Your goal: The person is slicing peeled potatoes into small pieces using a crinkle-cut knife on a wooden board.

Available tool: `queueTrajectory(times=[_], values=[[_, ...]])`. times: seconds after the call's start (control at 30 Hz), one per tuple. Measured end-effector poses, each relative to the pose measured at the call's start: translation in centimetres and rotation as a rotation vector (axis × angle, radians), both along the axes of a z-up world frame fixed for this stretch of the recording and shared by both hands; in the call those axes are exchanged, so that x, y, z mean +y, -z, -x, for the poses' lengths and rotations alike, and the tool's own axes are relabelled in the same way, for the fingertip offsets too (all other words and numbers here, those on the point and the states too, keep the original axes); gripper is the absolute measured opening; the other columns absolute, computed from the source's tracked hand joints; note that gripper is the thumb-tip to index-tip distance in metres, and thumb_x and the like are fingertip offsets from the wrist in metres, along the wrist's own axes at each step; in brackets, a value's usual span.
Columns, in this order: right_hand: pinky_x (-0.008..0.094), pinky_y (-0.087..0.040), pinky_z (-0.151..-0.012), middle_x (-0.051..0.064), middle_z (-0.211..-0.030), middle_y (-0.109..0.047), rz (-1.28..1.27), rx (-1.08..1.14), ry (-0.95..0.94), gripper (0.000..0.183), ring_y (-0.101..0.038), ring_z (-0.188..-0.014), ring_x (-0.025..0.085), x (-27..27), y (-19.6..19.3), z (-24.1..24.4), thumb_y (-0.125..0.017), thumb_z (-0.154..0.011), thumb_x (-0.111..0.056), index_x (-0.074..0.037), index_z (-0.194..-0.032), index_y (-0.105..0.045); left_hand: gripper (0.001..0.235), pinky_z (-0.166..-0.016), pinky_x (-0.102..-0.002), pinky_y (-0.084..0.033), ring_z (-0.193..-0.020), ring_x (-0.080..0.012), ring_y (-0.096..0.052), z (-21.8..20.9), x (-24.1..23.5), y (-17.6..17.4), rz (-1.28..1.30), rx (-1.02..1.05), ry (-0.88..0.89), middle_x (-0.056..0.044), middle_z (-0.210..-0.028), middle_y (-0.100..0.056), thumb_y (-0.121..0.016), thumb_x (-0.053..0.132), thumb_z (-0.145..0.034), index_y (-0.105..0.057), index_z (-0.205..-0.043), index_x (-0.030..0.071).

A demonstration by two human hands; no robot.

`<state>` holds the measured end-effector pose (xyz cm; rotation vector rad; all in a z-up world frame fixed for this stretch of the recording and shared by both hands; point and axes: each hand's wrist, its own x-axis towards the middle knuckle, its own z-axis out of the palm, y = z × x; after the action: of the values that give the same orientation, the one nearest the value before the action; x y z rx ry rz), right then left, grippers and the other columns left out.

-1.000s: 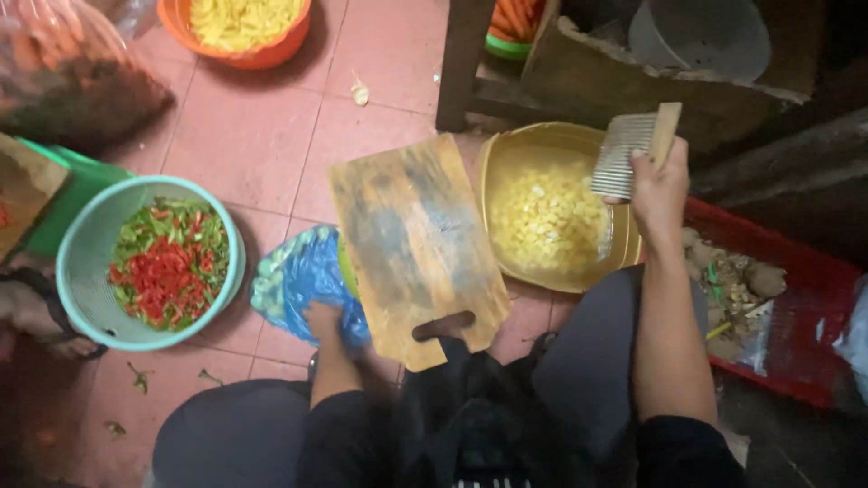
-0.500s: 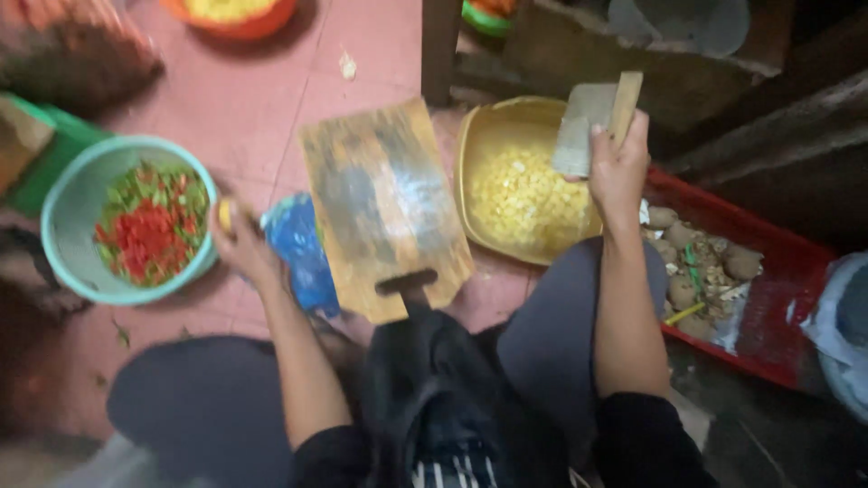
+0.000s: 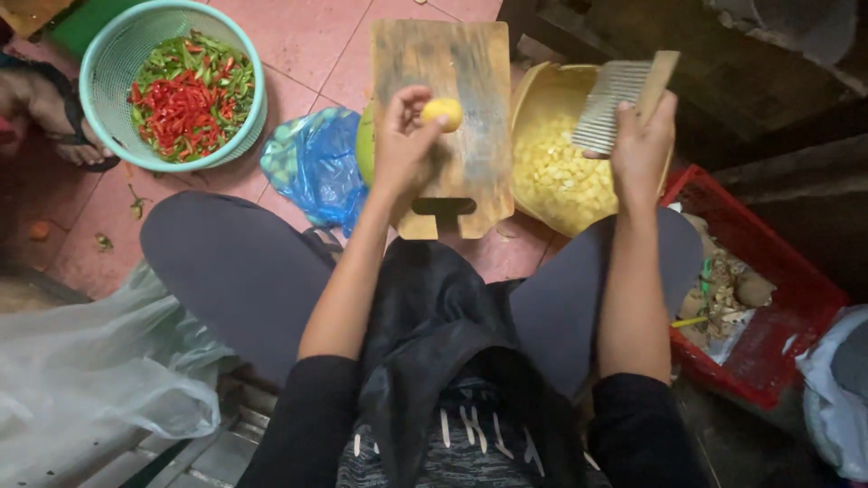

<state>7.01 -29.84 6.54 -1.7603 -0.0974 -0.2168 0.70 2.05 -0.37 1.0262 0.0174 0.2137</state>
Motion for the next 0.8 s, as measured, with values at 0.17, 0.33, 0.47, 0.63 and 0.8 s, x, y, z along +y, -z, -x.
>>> queueTrajectory(times=[0.17, 0.33, 0.47, 0.63, 0.8], values=[[0.032, -0.06, -0.053, 0.017, -0.112, -0.066, 0.239, -0.145, -0.063, 0.029, -0.075, -0.078, 0.023, 4.6, 0.7, 0.9, -0.058, -0.111, -0.01, -0.004, -0.136, -0.044, 0.038, -0.081, -0.031, -0.058, -0.095, -0.0195, -0.069, 0.0, -1.7, 0.4, -0.635, 0.002, -0.192, -0.012, -0.113, -0.067, -0.078, 0.019, -0.093, -0.061, -0.123, 0.003], [0.048, -0.057, -0.069, 0.027, -0.102, -0.071, 0.43, -0.228, -0.229, 0.03, -0.076, -0.087, 0.041, 10.0, -0.1, 1.5, -0.06, -0.11, -0.011, -0.003, -0.135, -0.044, 0.033, -0.099, -0.045, -0.048, -0.112, -0.0351, -0.06, 1.0, -1.3, 0.6, -1.066, -0.244, -0.469, -0.016, -0.117, -0.066, -0.079, 0.014, -0.088, -0.063, -0.116, 0.005], [0.053, -0.054, -0.073, 0.031, -0.095, -0.07, 0.477, -0.119, -0.254, 0.031, -0.072, -0.091, 0.049, 13.0, -1.2, 1.3, -0.06, -0.106, -0.012, -0.005, -0.132, -0.045, 0.027, -0.101, -0.045, -0.048, -0.113, -0.0336, -0.061, 0.9, -0.7, 1.0, -1.054, -0.213, -0.507, -0.014, -0.115, -0.065, -0.076, 0.011, -0.09, -0.066, -0.114, 0.006], [0.058, -0.048, -0.071, 0.034, -0.096, -0.067, 0.565, -0.173, -0.294, 0.034, -0.065, -0.094, 0.055, 15.1, -0.6, 0.2, -0.06, -0.107, -0.011, -0.005, -0.134, -0.041, 0.016, -0.084, -0.038, -0.053, -0.097, -0.0282, -0.064, 0.1, -0.6, -0.3, -0.93, -0.154, -0.524, -0.012, -0.109, -0.064, -0.073, 0.009, -0.093, -0.07, -0.108, 0.004], [0.059, -0.049, -0.071, 0.035, -0.097, -0.067, 0.563, -0.195, -0.325, 0.036, -0.064, -0.095, 0.056, 16.6, -0.3, -0.7, -0.06, -0.107, -0.012, -0.005, -0.136, -0.041, 0.009, -0.073, -0.033, -0.054, -0.084, -0.0214, -0.066, -0.7, -0.4, -0.2, -0.807, -0.103, -0.497, -0.011, -0.104, -0.065, -0.071, 0.005, -0.095, -0.069, -0.103, 0.003]])
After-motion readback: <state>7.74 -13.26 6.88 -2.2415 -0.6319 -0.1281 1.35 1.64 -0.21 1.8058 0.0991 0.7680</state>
